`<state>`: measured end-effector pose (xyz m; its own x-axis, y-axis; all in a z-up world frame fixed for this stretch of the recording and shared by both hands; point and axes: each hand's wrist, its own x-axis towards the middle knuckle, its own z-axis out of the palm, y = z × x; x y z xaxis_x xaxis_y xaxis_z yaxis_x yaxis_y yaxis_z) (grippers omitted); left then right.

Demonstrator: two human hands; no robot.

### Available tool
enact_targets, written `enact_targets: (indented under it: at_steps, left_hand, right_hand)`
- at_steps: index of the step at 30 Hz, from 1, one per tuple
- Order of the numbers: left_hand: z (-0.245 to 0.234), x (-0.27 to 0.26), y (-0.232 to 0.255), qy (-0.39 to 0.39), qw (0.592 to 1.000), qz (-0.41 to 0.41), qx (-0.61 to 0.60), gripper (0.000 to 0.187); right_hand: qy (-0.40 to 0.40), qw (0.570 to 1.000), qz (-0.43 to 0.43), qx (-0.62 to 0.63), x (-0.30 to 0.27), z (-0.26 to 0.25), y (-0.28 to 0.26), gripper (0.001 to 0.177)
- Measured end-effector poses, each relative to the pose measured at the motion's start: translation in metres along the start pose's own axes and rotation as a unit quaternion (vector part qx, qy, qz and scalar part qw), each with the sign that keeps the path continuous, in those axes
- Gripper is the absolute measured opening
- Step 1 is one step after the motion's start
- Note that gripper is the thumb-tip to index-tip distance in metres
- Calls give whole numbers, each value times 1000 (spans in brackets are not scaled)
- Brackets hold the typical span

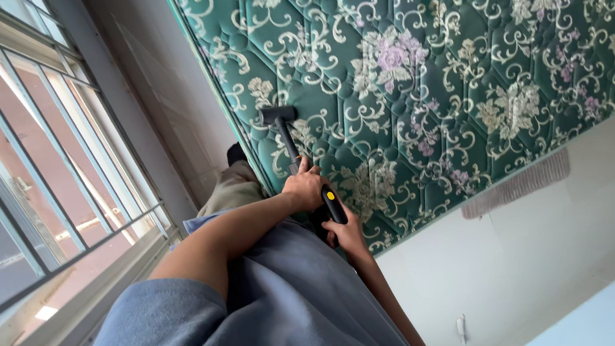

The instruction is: The person uses a handheld vacuum cleaner to clean the surface of a mattress propped vertically against a wall. They move the vacuum head systematically across the floral-patterned fabric, covering different sections of the mattress.

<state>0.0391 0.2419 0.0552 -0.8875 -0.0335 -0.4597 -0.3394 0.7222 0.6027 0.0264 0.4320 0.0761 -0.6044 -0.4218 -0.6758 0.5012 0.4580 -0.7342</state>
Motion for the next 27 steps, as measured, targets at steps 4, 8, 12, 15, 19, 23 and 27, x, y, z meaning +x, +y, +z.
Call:
enact_targets:
  at_steps: [4,8,12,15,19,23,27]
  left_hand:
    - [-26,14,-18,-2,1000,-13,22,36]
    - [-49,36,-46,35,999,-13,4,39]
    - [-70,60,-70,47,998,-39,-32,45]
    - [-90,74,-84,71,995,-50,-44,44]
    - [-123,79,-102,78,993,-56,-66,48]
    - [-139,82,-121,83,992,-54,-74,49]
    - [-118,72,-117,130,990,-29,-48,49]
  right_hand:
    - [-14,999,-27,13,26,18,-18,75]
    - [-13,999,-35,-18,51,39,-59,77]
    - [-12,998,-33,-48,75,60,-102,79]
    - [-28,998,-24,-54,93,72,-131,80]
    - [-27,996,-17,-84,114,96,-165,82]
    - [-30,996,-26,-75,122,113,-172,83]
    - [-26,993,-53,-100,112,111,-154,85]
